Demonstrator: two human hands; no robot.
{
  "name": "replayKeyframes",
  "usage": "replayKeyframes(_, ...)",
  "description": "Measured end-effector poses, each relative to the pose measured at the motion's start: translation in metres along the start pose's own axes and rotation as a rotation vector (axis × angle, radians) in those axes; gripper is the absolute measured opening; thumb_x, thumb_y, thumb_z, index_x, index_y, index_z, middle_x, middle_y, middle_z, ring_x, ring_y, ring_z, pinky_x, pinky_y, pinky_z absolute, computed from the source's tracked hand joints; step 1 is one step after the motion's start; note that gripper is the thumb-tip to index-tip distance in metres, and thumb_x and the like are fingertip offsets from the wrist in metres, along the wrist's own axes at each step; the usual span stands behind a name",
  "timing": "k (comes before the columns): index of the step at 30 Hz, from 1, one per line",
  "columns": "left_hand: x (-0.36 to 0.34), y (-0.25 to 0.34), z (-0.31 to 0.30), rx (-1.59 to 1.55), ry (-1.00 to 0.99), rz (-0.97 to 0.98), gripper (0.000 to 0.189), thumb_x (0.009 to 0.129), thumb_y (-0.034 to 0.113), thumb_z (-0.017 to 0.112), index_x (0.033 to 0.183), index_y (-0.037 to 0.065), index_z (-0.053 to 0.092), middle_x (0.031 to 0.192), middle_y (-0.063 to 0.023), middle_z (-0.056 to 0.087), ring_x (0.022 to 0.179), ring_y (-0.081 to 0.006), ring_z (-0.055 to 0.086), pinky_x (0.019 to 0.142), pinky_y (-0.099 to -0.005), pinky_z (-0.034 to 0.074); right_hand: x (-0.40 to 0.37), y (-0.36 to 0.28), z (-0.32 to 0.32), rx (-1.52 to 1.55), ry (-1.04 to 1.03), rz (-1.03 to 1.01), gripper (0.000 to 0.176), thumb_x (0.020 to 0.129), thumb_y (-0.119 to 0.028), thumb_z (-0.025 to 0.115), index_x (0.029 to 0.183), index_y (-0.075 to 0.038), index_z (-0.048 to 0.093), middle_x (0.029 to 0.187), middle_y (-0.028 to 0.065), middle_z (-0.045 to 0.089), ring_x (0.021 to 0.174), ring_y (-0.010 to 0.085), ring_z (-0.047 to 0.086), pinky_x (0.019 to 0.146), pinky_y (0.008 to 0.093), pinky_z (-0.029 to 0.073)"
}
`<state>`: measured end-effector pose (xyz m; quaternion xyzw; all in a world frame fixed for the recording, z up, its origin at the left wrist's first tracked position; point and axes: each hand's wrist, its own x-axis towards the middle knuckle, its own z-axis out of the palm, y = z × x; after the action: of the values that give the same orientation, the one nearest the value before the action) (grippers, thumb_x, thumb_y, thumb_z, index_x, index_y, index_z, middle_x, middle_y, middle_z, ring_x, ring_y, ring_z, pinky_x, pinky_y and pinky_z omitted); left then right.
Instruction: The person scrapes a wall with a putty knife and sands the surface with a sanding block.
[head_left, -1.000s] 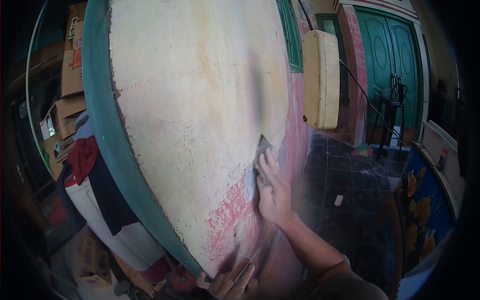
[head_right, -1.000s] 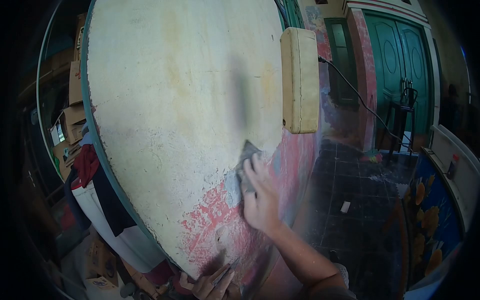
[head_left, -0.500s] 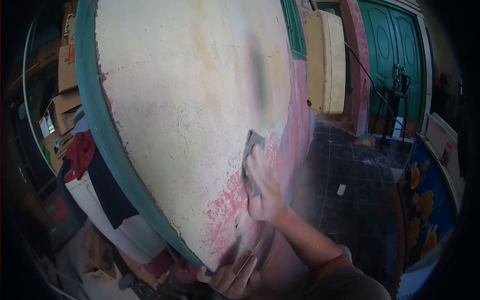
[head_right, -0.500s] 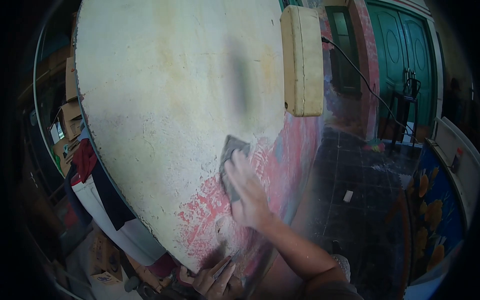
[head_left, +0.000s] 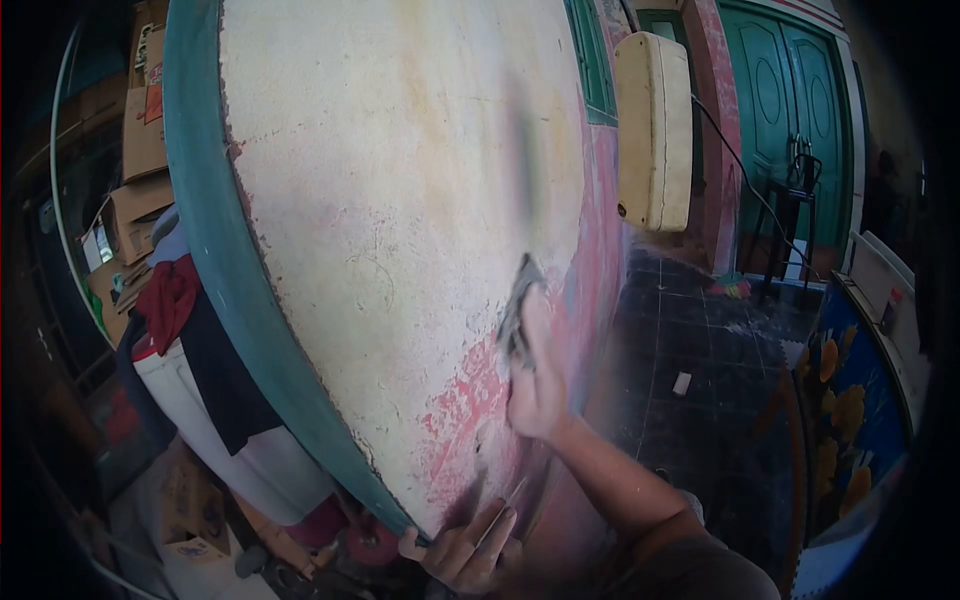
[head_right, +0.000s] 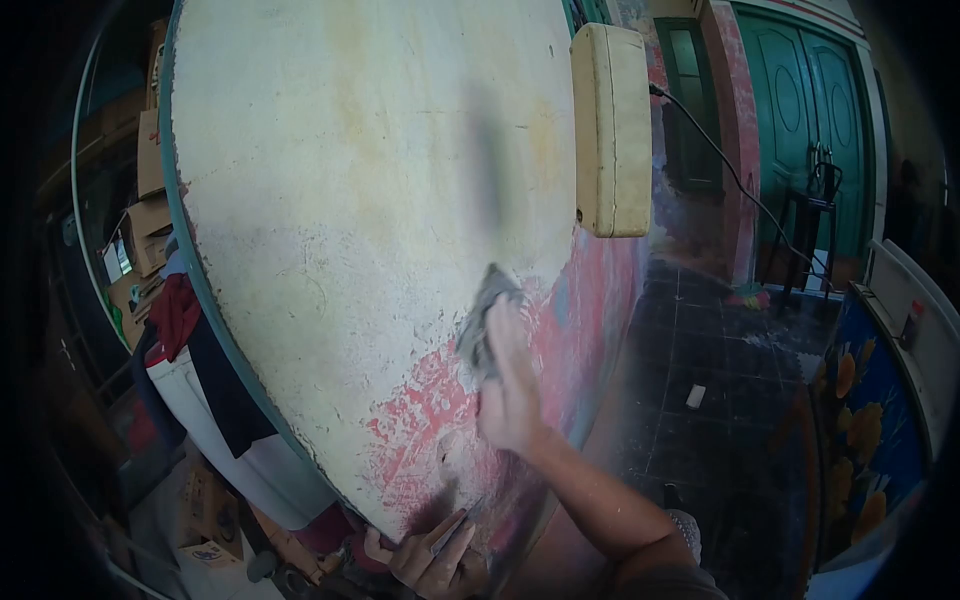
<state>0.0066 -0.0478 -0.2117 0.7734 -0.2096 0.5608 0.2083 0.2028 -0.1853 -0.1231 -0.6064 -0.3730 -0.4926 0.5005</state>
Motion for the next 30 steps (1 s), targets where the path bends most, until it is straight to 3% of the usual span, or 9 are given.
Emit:
replayKeyframes(3, 0.001, 0.0, -0.001, 0.002, 0.005, -0.008, 0.03, 0.098, 0.023, 0.066, 0.123, 0.018, 0.082, 0.101, 0.004, 0.081, 0.072, -0.0119, 0.065, 0.126, -0.0541, 0.024, 0.002, 0.034, -0.009, 0.044, 0.093, 0.218, 0.06, 0.102, 0.001, 0.039, 0.161, 0.011, 0.04, 0.171, 0.0387, 0.028, 0.162, 0.0511, 0.025, 0.134, 0.0538, 0.017)
replayKeyframes(5, 0.001, -0.001, -0.001, 0.006, 0.012, -0.003, 0.03, 0.098, 0.023, 0.066, 0.123, 0.018, 0.082, 0.1, 0.0043, 0.081, 0.072, -0.0116, 0.065, 0.126, -0.0543, 0.024, -0.004, 0.034, -0.009, 0.004, 0.052, 0.162, 0.06, 0.102, 0.001, 0.037, 0.162, 0.01, 0.041, 0.172, 0.0369, 0.029, 0.162, 0.0501, 0.025, 0.134, 0.0535, 0.017)
replayKeyframes(7, -0.001, -0.001, 0.0, 0.013, 0.017, 0.001, 0.03, 0.098, 0.023, 0.066, 0.123, 0.018, 0.082, 0.1, 0.0047, 0.081, 0.072, -0.0114, 0.065, 0.127, -0.0544, 0.024, 0.001, -0.031, -0.006, -0.099, -0.085, -0.055, 0.061, 0.103, 0.001, 0.035, 0.163, 0.009, 0.04, 0.173, 0.0353, 0.028, 0.163, 0.0498, 0.024, 0.134, 0.0532, 0.017)
replayKeyframes(10, -0.001, -0.001, 0.0, 0.018, 0.012, 0.003, 0.03, 0.098, 0.023, 0.066, 0.123, 0.019, 0.082, 0.099, 0.0052, 0.081, 0.071, -0.0109, 0.065, 0.127, -0.0547, 0.023, -0.015, -0.04, 0.004, -0.057, -0.227, -0.251, 0.06, 0.105, -0.001, 0.033, 0.164, 0.008, 0.038, 0.174, 0.0346, 0.025, 0.164, 0.0487, 0.023, 0.134, 0.0524, 0.016)
replayKeyframes(13, -0.001, 0.001, -0.003, 0.014, 0.006, 0.004, 0.03, 0.098, 0.023, 0.066, 0.123, 0.019, 0.082, 0.098, 0.0057, 0.081, 0.071, -0.0105, 0.064, 0.127, -0.0549, 0.023, -0.005, 0.014, -0.002, -0.086, -0.042, -0.125, 0.061, 0.105, -0.001, 0.036, 0.165, 0.008, 0.036, 0.176, 0.0341, 0.022, 0.164, 0.0492, 0.02, 0.134, 0.053, 0.015)
replayKeyframes(20, -0.004, -0.002, -0.002, 0.039, 0.03, 0.014, 0.03, 0.098, 0.023, 0.066, 0.122, 0.02, 0.083, 0.096, 0.0069, 0.082, 0.07, -0.0095, 0.064, 0.128, -0.0554, 0.022, -0.001, -0.015, -0.009, -0.138, -0.08, 0.047, 0.063, 0.102, -0.003, 0.044, 0.165, 0.006, 0.038, 0.176, 0.0339, 0.022, 0.164, 0.0507, 0.019, 0.134, 0.0545, 0.013)
replayKeyframes(24, -0.003, -0.001, -0.002, 0.048, 0.037, 0.016, 0.03, 0.098, 0.023, 0.066, 0.122, 0.02, 0.083, 0.096, 0.0076, 0.082, 0.069, -0.009, 0.063, 0.128, -0.0557, 0.021, -0.01, 0.002, -0.006, -0.101, -0.146, -0.209, 0.061, 0.103, -0.003, 0.045, 0.164, 0.003, 0.042, 0.175, 0.0331, 0.026, 0.164, 0.0505, 0.022, 0.134, 0.0527, 0.015)
replayKeyframes(27, -0.006, 0.001, -0.001, 0.057, 0.044, 0.02, 0.03, 0.097, 0.023, 0.066, 0.121, 0.021, 0.083, 0.095, 0.0081, 0.082, 0.069, -0.0086, 0.063, 0.128, -0.056, 0.021, -0.003, 0.032, -0.018, -0.078, -0.037, 0.106, 0.059, 0.103, 0.0, 0.046, 0.163, 0.003, 0.044, 0.174, 0.0319, 0.028, 0.164, 0.0474, 0.024, 0.134, 0.05, 0.017)
replayKeyframes(30, -0.005, 0.0, 0.001, 0.073, 0.07, 0.035, 0.03, 0.097, 0.023, 0.066, 0.121, 0.021, 0.083, 0.094, 0.0086, 0.082, 0.069, -0.0082, 0.063, 0.129, -0.0562, 0.02, 0.002, 0.038, -0.025, -0.046, -0.021, 0.187, 0.056, 0.105, 0.0, 0.044, 0.161, 0.005, 0.046, 0.174, 0.0304, 0.031, 0.164, 0.0421, 0.026, 0.134, 0.046, 0.02)
